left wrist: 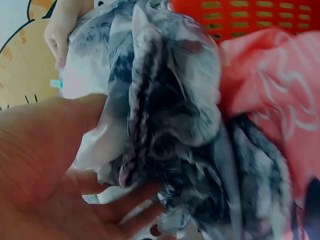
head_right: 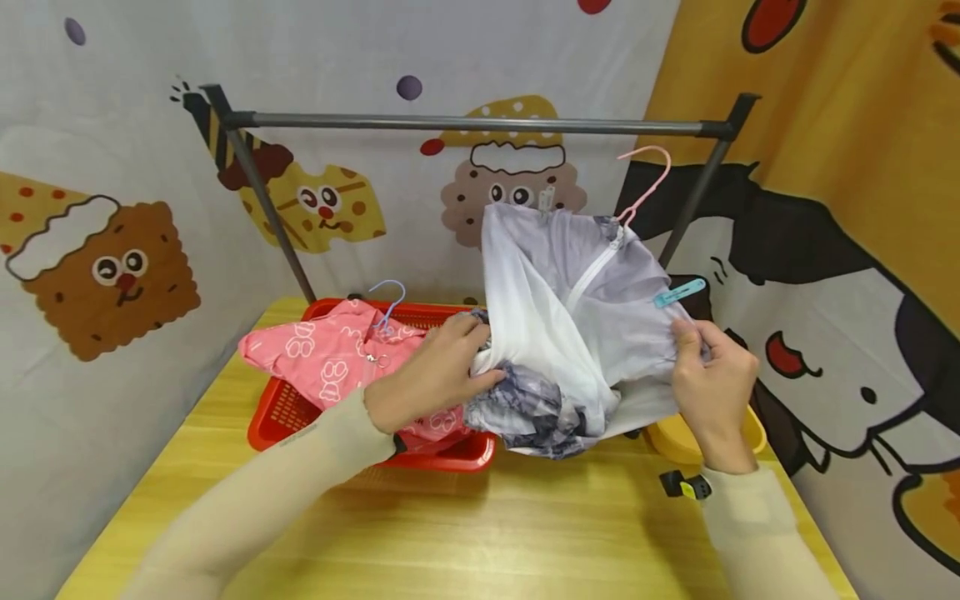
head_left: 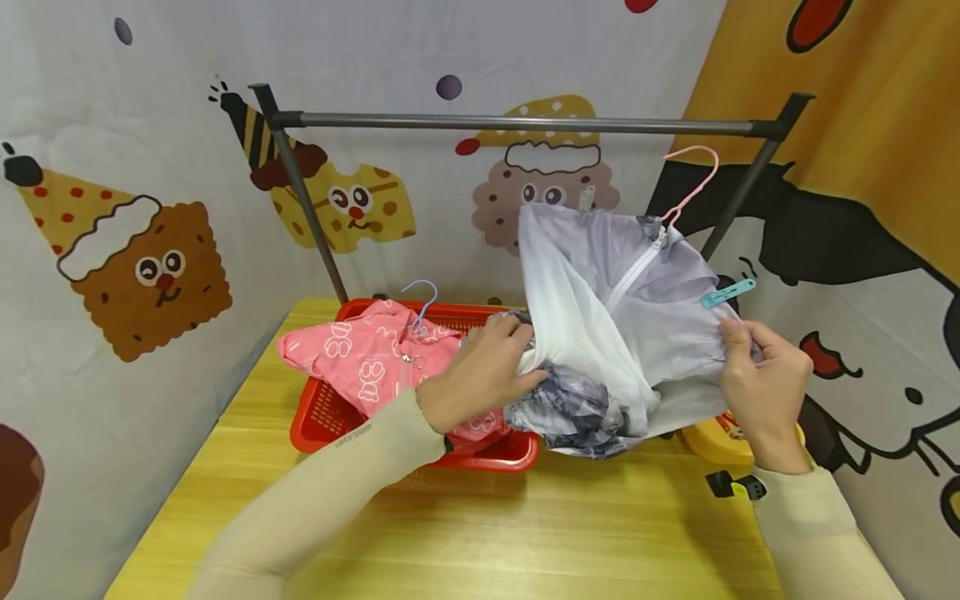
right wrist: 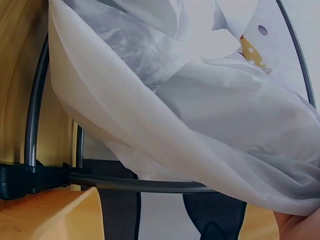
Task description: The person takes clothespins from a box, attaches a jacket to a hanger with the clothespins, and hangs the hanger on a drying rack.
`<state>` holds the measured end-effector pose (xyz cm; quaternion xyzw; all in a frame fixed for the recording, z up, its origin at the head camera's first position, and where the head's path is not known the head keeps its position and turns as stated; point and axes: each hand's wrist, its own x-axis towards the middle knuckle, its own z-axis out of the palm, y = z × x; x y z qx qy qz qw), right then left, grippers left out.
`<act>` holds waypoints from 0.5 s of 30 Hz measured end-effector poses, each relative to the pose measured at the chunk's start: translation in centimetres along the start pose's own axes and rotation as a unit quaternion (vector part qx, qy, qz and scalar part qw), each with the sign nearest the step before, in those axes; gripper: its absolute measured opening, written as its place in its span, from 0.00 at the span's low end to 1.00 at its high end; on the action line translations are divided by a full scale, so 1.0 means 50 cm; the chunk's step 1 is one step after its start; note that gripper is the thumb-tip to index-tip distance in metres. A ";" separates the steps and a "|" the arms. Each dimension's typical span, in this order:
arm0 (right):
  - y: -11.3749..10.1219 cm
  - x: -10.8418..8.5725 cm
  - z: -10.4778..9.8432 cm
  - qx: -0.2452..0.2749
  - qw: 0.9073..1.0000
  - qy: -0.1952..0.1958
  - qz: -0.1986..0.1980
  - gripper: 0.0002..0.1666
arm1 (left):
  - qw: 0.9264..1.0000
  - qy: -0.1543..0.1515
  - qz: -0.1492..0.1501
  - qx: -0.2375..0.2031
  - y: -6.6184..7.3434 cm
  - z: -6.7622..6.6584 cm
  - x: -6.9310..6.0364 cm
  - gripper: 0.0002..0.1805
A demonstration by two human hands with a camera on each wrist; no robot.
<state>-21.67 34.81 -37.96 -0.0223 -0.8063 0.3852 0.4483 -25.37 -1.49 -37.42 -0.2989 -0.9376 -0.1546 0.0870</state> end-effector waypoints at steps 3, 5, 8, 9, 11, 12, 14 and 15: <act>0.004 0.001 0.002 -0.002 1.000 0.007 -0.001 0.15 | 0.999 -0.025 -0.043 -0.005 -0.017 -0.005 -0.014 0.45; 0.005 0.002 0.003 -0.001 1.000 0.008 -0.001 0.15 | 0.996 -0.045 -0.070 -0.017 -0.026 -0.007 -0.021 0.51; 0.006 0.003 0.005 -0.003 1.000 0.006 0.000 0.16 | 0.993 -0.071 -0.093 -0.031 -0.033 -0.006 -0.027 0.56; 0.005 0.002 0.006 -0.005 1.000 0.005 0.000 0.16 | 0.992 -0.077 -0.094 -0.034 -0.035 -0.005 -0.027 0.58; 0.004 0.001 0.007 -0.005 1.000 0.003 0.001 0.16 | 0.992 -0.080 -0.087 -0.040 -0.037 0.000 -0.026 0.58; 0.003 0.001 0.007 -0.005 1.000 0.002 0.001 0.16 | 0.993 -0.078 -0.082 -0.043 -0.037 0.003 -0.025 0.58; 0.000 0.000 0.009 -0.002 1.000 0.000 0.000 0.16 | 0.994 -0.065 -0.069 -0.053 -0.038 0.009 -0.022 0.56; -0.001 0.000 0.010 0.000 1.000 -0.001 -0.001 0.17 | 0.995 -0.055 -0.060 -0.058 -0.039 0.012 -0.020 0.53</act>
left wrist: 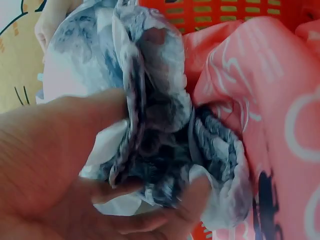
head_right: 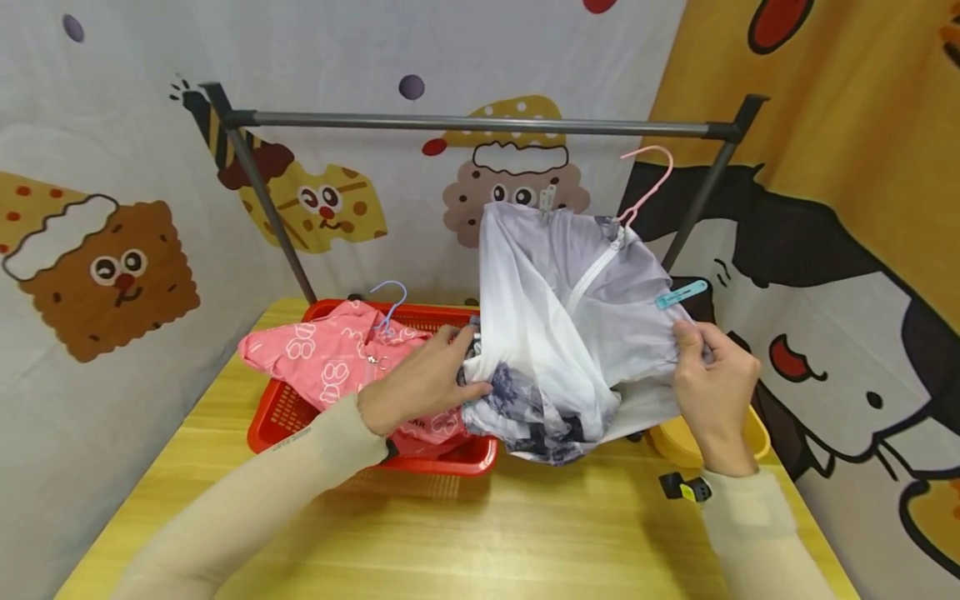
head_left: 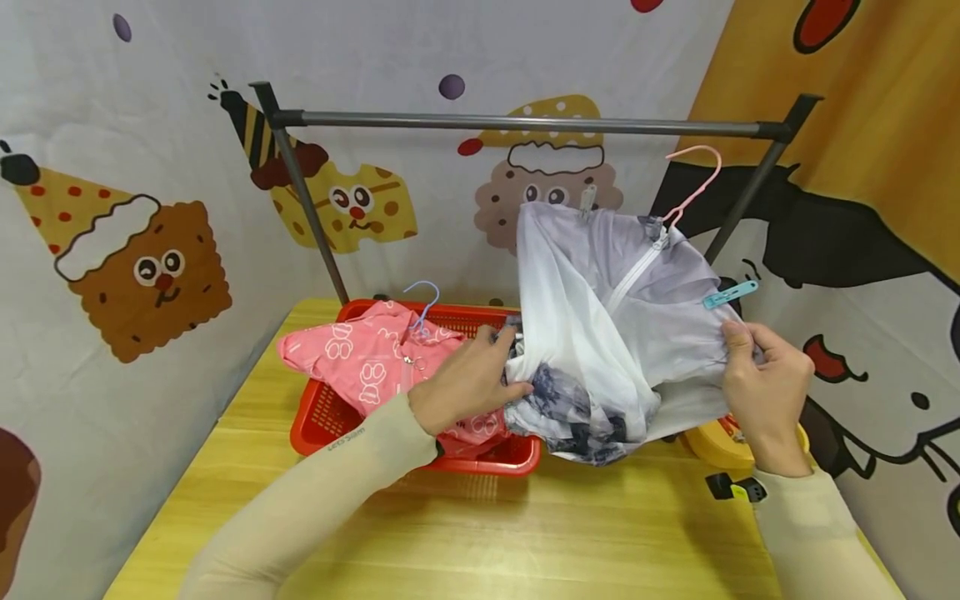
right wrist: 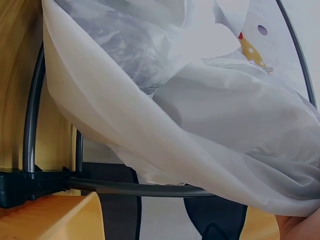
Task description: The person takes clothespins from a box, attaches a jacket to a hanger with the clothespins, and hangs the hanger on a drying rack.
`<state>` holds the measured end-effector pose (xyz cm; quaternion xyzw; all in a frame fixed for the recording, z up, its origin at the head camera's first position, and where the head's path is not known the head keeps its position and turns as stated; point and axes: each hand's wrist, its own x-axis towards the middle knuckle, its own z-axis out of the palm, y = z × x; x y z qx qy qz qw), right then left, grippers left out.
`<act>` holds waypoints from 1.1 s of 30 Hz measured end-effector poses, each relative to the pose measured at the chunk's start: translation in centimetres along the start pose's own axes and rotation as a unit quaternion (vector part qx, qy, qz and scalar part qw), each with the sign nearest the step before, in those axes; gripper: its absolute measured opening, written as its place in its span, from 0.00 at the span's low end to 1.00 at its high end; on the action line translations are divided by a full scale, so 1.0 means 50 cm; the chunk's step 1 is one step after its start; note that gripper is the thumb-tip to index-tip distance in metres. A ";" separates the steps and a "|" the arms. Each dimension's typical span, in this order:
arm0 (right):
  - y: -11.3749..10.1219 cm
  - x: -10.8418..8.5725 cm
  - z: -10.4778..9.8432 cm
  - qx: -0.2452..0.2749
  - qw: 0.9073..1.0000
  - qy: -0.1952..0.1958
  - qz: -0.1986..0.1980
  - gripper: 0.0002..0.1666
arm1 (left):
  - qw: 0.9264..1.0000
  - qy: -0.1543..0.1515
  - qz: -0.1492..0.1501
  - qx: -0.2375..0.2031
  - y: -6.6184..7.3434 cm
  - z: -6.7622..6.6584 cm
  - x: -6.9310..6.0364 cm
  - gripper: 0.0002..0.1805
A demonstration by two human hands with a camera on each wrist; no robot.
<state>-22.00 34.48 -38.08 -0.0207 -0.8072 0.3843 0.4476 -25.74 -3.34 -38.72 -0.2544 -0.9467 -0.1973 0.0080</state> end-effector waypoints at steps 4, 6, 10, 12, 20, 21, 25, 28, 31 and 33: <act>-0.004 -0.004 -0.001 0.003 1.000 -0.001 -0.003 0.17 | 0.998 0.032 0.039 -0.039 0.000 0.011 0.007 0.36; -0.005 -0.006 -0.001 0.003 1.000 -0.002 -0.003 0.17 | 0.997 0.043 0.056 -0.044 0.001 0.016 0.009 0.28; -0.006 -0.007 0.000 0.007 1.000 -0.003 0.001 0.17 | 0.997 0.055 0.040 0.022 0.003 0.018 0.006 0.27; -0.006 -0.007 0.000 0.011 1.000 -0.002 0.002 0.16 | 0.998 0.045 0.010 0.051 0.004 0.015 0.003 0.32; -0.008 -0.007 -0.006 0.012 1.000 0.005 0.002 0.16 | 0.999 -0.022 -0.044 0.004 -0.002 -0.010 0.010 0.47; -0.009 -0.007 -0.007 0.012 1.000 0.004 0.003 0.16 | 0.999 -0.023 -0.040 0.001 -0.003 -0.011 0.012 0.47; -0.011 -0.009 -0.007 0.016 1.000 -0.003 0.006 0.17 | 1.000 -0.022 -0.015 -0.012 -0.009 -0.012 0.021 0.39; -0.012 -0.009 -0.006 0.020 1.000 -0.005 0.006 0.17 | 0.999 -0.001 0.021 -0.029 -0.037 0.013 0.040 0.26; -0.011 -0.009 -0.006 0.020 1.000 -0.003 0.005 0.16 | 0.998 0.025 0.048 -0.034 -0.058 0.039 0.058 0.12; -0.010 -0.009 -0.007 0.016 1.000 0.000 0.004 0.16 | 0.997 0.040 0.056 -0.035 -0.054 0.037 0.060 0.06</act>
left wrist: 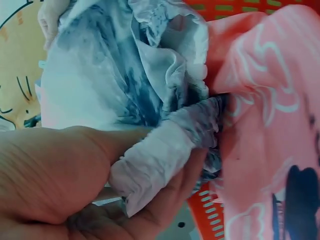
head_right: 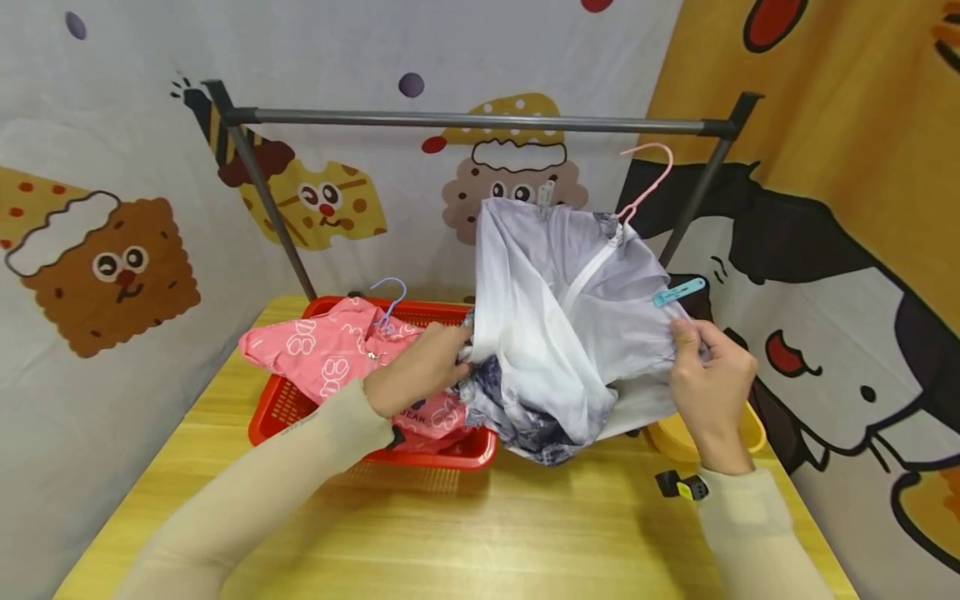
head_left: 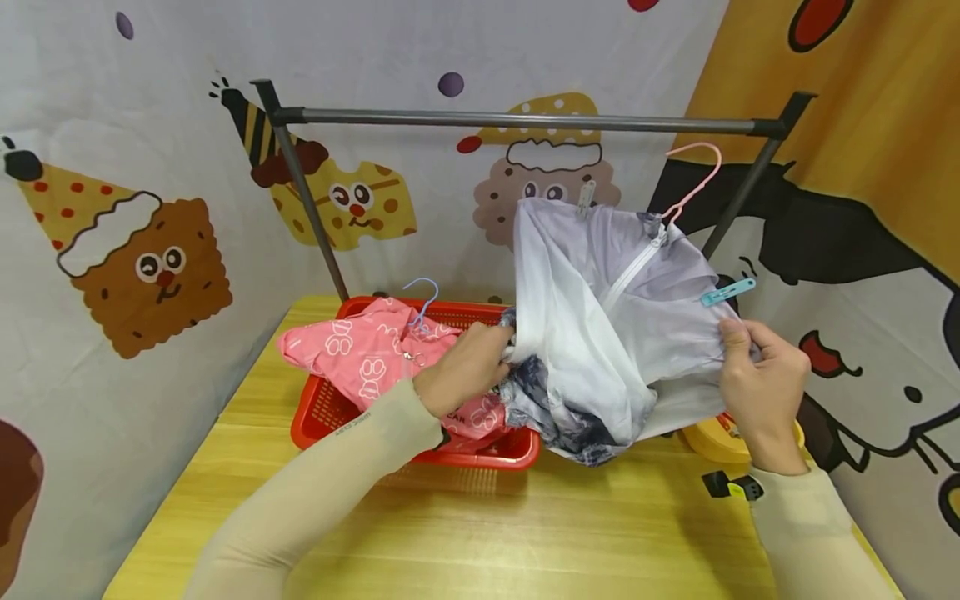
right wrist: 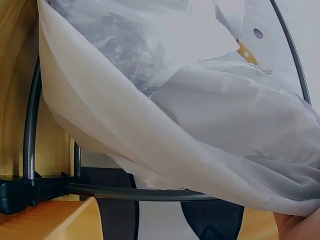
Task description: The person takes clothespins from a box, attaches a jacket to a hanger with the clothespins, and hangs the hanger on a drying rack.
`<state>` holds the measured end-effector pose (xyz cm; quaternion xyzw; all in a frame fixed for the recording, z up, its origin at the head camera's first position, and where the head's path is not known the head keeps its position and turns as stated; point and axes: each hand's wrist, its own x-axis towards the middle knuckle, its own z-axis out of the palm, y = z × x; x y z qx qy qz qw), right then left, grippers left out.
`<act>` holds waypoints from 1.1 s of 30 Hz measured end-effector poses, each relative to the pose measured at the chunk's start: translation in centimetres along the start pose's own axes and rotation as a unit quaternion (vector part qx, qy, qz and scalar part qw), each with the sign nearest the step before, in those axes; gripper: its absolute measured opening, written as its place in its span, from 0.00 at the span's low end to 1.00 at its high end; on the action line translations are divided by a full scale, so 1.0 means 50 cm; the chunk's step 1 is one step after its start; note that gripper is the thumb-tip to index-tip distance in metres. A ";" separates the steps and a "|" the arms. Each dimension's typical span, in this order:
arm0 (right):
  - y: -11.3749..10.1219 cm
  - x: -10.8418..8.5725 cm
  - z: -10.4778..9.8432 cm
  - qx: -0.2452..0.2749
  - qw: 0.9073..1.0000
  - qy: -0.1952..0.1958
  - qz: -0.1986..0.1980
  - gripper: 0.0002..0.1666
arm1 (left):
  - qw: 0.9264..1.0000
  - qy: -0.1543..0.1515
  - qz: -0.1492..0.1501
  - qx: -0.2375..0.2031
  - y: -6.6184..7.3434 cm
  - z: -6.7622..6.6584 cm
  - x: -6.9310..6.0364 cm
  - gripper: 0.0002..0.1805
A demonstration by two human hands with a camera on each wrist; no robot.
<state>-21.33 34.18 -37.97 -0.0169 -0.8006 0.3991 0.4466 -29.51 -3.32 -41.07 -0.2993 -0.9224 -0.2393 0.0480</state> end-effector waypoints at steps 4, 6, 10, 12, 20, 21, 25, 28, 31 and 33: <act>0.001 0.003 0.001 -0.008 1.000 0.007 -0.005 0.15 | 1.000 0.028 0.006 -0.004 0.063 -0.054 -0.011 0.06; 0.000 0.005 0.002 -0.011 1.000 0.009 -0.005 0.14 | 0.999 0.052 0.016 0.000 0.073 -0.058 -0.006 0.07; -0.003 0.009 0.003 -0.012 1.000 0.012 -0.007 0.15 | 0.996 0.086 0.021 -0.016 0.091 -0.063 0.006 0.09; -0.006 0.011 0.004 -0.010 1.000 0.012 -0.008 0.15 | 0.995 0.097 0.017 -0.033 0.101 -0.063 0.012 0.12; -0.013 0.013 -0.001 -0.010 1.000 0.018 -0.011 0.17 | 0.989 0.122 0.009 -0.078 0.145 -0.057 0.046 0.23; -0.013 0.014 -0.001 -0.010 1.000 0.020 -0.011 0.17 | 0.989 0.122 0.008 -0.083 0.149 -0.055 0.052 0.24; -0.010 0.015 -0.003 -0.015 0.999 0.028 -0.010 0.17 | 0.988 0.116 0.012 -0.097 0.158 -0.039 0.077 0.27; -0.006 0.013 -0.004 -0.022 0.999 0.034 -0.009 0.16 | 0.990 0.095 0.036 -0.095 0.157 -0.017 0.094 0.28; -0.002 0.011 -0.004 -0.029 0.999 0.040 -0.012 0.16 | 0.995 0.039 0.059 -0.070 0.140 0.026 0.116 0.30; -0.001 0.010 -0.004 -0.032 0.998 0.042 -0.018 0.15 | 0.996 -0.033 0.058 -0.056 0.139 0.033 0.117 0.33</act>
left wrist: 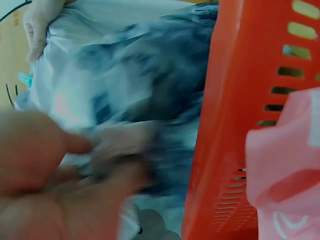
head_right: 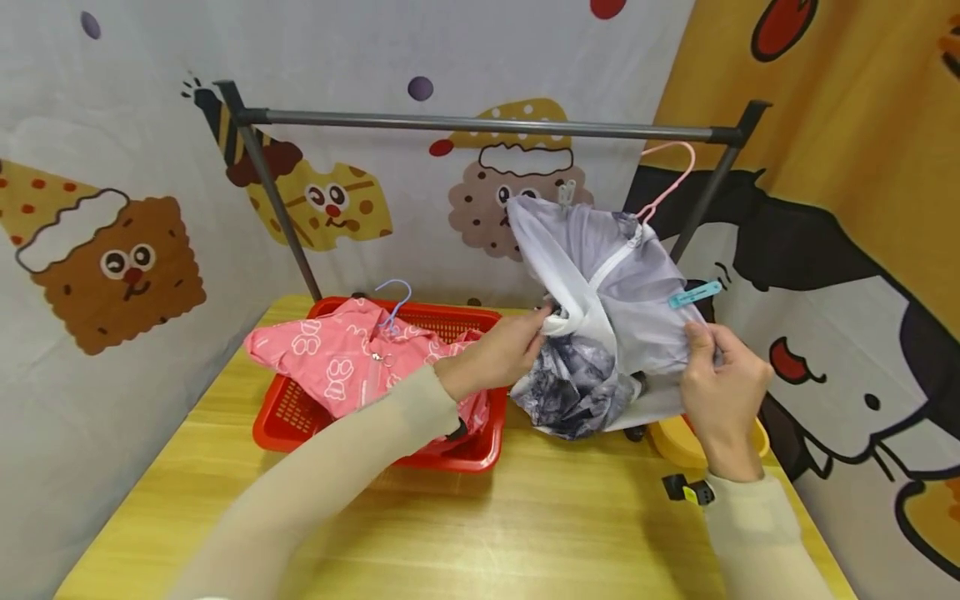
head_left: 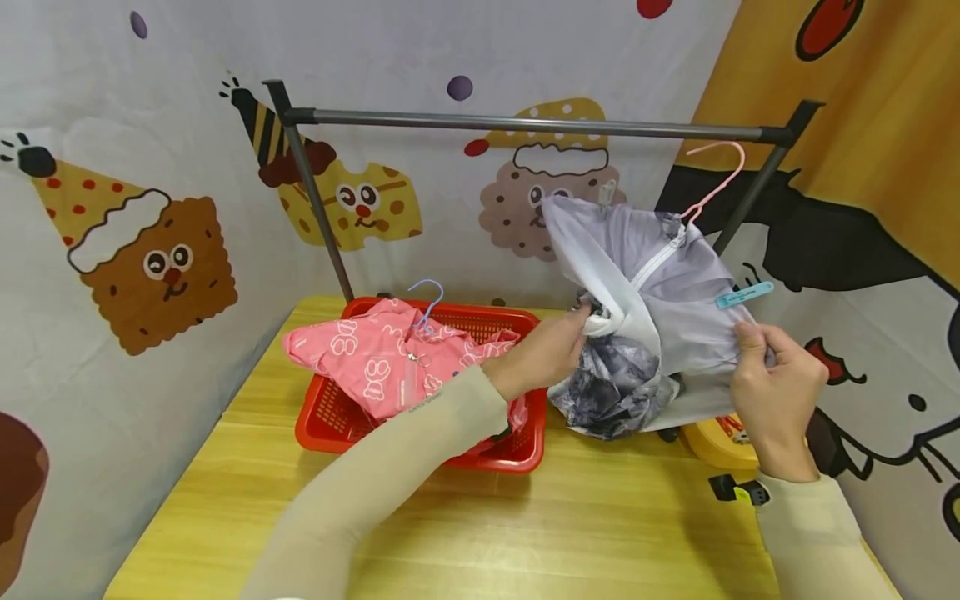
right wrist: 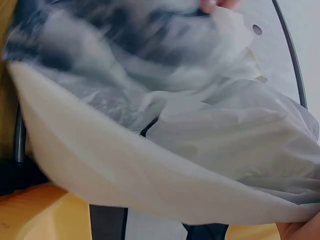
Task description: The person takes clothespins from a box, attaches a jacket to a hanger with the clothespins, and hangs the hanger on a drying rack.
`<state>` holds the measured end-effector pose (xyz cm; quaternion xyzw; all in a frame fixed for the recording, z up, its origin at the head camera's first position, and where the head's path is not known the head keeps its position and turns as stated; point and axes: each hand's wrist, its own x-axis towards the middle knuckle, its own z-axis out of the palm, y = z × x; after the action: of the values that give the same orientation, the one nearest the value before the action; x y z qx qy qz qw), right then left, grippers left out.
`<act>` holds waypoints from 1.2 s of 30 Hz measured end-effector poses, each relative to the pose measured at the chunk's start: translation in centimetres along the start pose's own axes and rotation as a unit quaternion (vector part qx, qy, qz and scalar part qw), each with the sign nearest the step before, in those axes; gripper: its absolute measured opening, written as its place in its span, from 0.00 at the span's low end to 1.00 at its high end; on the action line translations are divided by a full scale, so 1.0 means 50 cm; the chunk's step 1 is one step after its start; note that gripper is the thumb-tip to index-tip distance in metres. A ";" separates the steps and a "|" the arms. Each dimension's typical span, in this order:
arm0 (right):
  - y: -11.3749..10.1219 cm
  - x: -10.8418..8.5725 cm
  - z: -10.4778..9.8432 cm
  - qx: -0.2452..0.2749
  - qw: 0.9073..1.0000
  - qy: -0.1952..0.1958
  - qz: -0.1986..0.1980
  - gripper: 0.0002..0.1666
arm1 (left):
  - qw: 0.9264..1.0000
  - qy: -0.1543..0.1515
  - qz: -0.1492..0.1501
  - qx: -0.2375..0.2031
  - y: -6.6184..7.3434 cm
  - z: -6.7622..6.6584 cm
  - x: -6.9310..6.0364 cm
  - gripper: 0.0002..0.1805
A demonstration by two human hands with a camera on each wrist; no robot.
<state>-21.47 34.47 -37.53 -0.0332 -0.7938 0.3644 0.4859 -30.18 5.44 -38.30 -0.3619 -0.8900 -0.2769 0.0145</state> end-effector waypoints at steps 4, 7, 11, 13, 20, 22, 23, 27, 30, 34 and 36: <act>0.001 -0.001 -0.004 -0.007 1.000 0.000 -0.016 0.15 | 0.993 -0.115 -0.034 0.014 0.018 -0.015 -0.024 0.34; 0.001 -0.002 -0.005 -0.013 1.000 -0.002 -0.027 0.15 | 0.993 -0.096 -0.046 0.043 0.019 -0.024 -0.038 0.22; 0.000 -0.003 -0.005 -0.016 0.999 -0.003 -0.037 0.16 | 0.995 -0.026 -0.052 0.079 0.017 -0.045 -0.058 0.12; 0.000 -0.004 -0.005 -0.016 0.999 0.001 -0.038 0.17 | 0.995 0.001 -0.046 0.087 0.013 -0.054 -0.067 0.11; -0.001 -0.006 -0.002 -0.017 0.999 0.011 -0.049 0.15 | 0.997 0.033 -0.017 0.063 -0.003 -0.081 -0.094 0.16; 0.002 -0.005 -0.003 -0.015 0.998 0.012 -0.060 0.15 | 0.998 0.030 -0.018 0.056 -0.006 -0.089 -0.102 0.18; 0.004 -0.004 -0.004 -0.014 0.998 0.014 -0.066 0.16 | 0.998 0.028 -0.017 0.057 -0.007 -0.093 -0.106 0.17; 0.012 -0.001 -0.007 -0.005 0.997 0.020 -0.081 0.19 | 0.998 0.025 -0.017 0.061 -0.009 -0.108 -0.124 0.16; 0.015 -0.001 -0.009 -0.003 0.996 0.020 -0.084 0.21 | 0.998 0.025 -0.013 0.058 -0.010 -0.118 -0.141 0.17; 0.020 -0.002 -0.013 -0.004 0.996 0.020 -0.086 0.21 | 0.998 0.022 -0.017 0.062 -0.011 -0.135 -0.167 0.18; 0.024 -0.001 -0.015 -0.003 0.996 0.024 -0.086 0.22 | 0.997 0.019 -0.023 0.066 -0.013 -0.143 -0.178 0.19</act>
<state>-21.21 35.74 -38.09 0.0244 -0.7827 0.3179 0.5345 -25.27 -4.22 -34.57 -0.3344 -0.9140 -0.2246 0.0492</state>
